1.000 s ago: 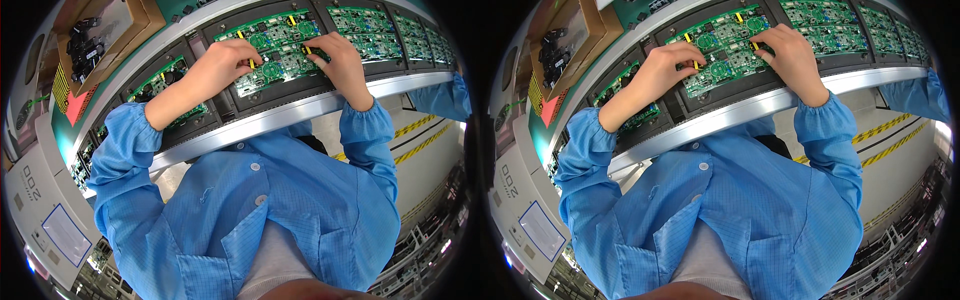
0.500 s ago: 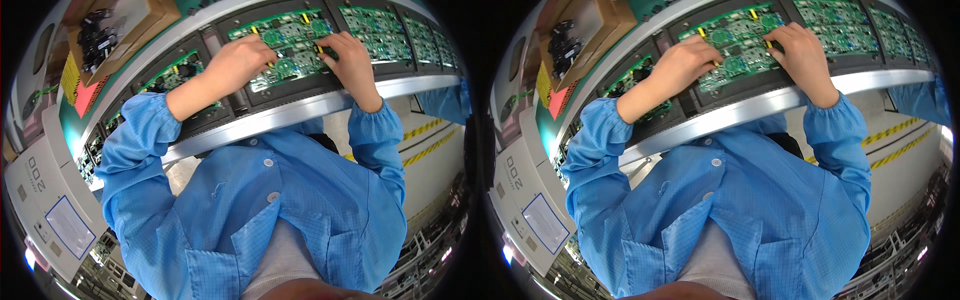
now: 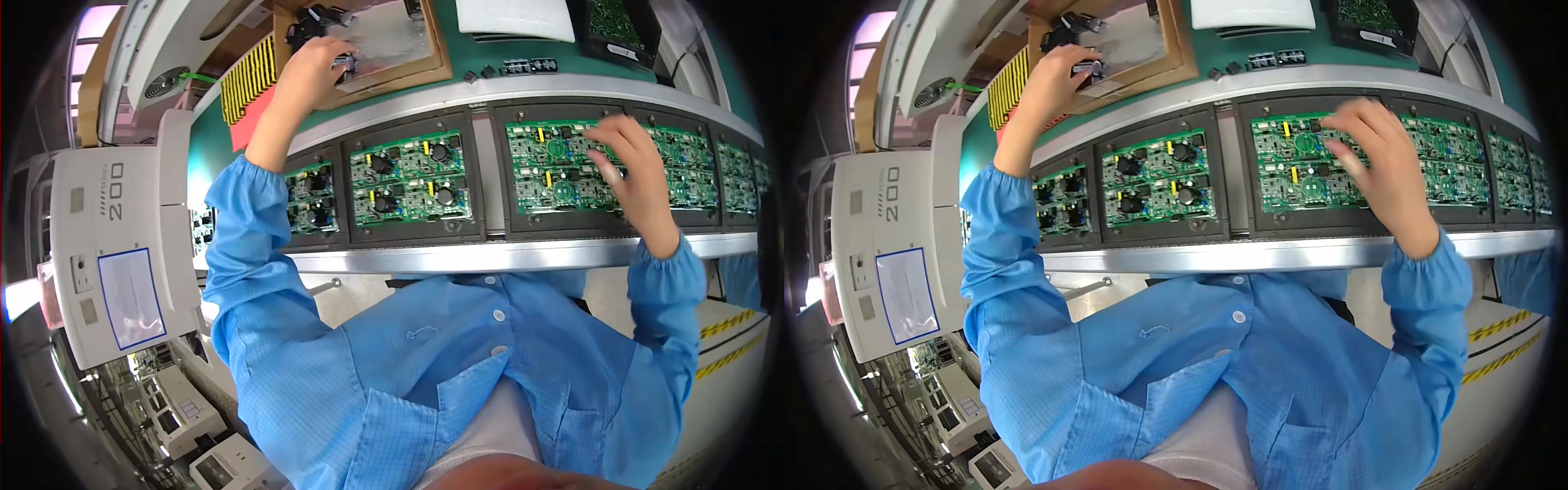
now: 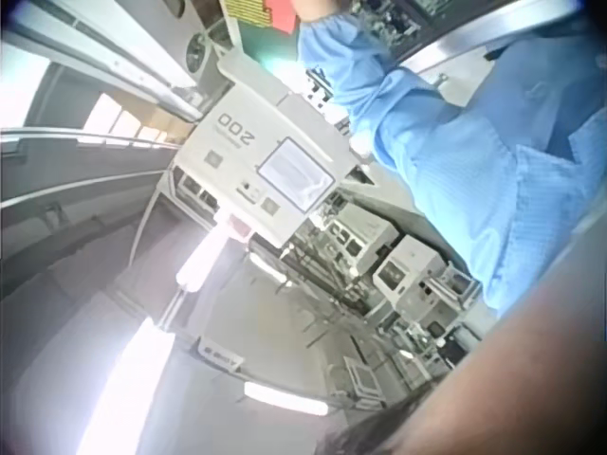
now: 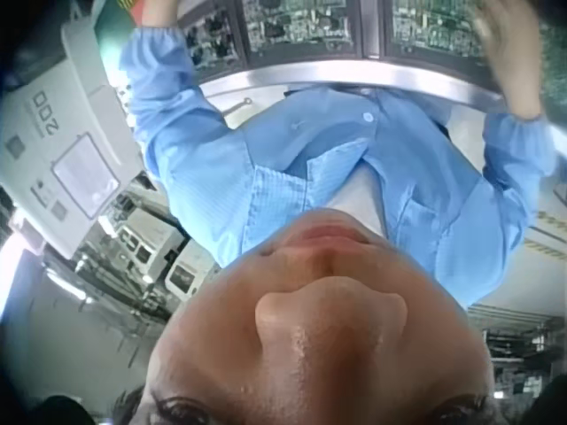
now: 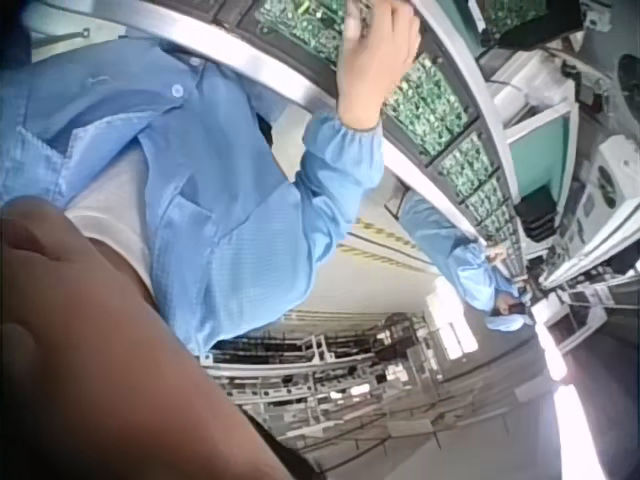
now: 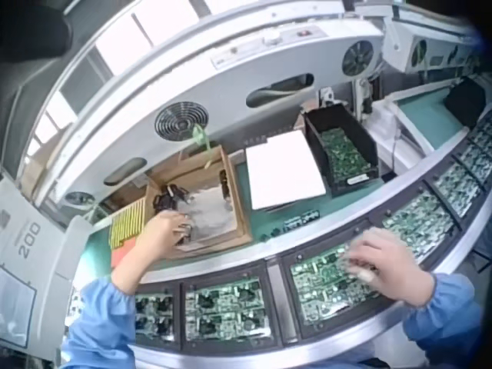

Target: The recorder is manually placing electronic components into designated slots on several printed circuit boards as they move along an assembly line.

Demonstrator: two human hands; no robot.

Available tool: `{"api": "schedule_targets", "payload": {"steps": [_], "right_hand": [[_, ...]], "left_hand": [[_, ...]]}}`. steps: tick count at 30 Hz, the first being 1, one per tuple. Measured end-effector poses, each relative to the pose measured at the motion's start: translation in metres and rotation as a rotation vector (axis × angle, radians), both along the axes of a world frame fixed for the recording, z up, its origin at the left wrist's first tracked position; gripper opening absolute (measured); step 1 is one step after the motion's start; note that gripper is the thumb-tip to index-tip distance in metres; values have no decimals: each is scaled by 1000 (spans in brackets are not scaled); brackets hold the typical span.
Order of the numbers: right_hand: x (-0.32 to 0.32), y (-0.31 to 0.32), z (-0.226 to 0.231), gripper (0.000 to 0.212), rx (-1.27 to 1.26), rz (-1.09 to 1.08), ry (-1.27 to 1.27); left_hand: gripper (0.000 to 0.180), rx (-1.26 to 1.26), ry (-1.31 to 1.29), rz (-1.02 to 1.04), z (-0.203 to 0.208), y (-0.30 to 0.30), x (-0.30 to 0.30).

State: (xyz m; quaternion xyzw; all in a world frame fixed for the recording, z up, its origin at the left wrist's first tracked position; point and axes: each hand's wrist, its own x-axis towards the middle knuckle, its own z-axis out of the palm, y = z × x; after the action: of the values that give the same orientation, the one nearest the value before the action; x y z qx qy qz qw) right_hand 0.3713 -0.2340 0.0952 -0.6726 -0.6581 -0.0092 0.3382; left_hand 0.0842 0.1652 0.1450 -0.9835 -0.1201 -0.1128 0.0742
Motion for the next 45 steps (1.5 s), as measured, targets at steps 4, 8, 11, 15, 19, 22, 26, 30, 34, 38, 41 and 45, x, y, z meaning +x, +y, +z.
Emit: {"api": "schedule_targets", "payload": {"steps": [4,8,11,15,19,22,26,30,34,38,41,45], "right_hand": [[-46,95,37,30,248,285,-26],[-101,239,25,24,298,326,148],[-124,345,2,29,267,78,225],[-136,395,-31,31,162,83,28],[-131,404,-44,31,92,245,-208],[-123,399,-34,27,249,185,-74],[-86,305,47,39,470,296,230],[-49,175,103,29,307,298,278],[-11,82,88,17,-7,71,171],[53,15,11,33,-218,96,174],[65,-12,-18,41,-360,-31,200],[68,-19,-37,34,-327,-77,223]], "left_hand": [[40,-107,76,53,-14,41,-15],[37,-58,213,204,-13,27,10],[37,64,183,243,-3,20,8],[40,7,-142,206,12,-4,-26],[46,-342,-204,461,34,-80,-39],[41,-647,-257,223,24,-118,-37],[37,-862,-126,27,-8,-154,0],[39,-852,-85,-181,-44,-172,65],[36,-757,-153,-374,-86,-181,120],[40,-751,-18,-409,-101,-188,145],[39,-758,27,-390,-116,-191,149],[38,-709,-23,-403,-122,-189,153]]}}
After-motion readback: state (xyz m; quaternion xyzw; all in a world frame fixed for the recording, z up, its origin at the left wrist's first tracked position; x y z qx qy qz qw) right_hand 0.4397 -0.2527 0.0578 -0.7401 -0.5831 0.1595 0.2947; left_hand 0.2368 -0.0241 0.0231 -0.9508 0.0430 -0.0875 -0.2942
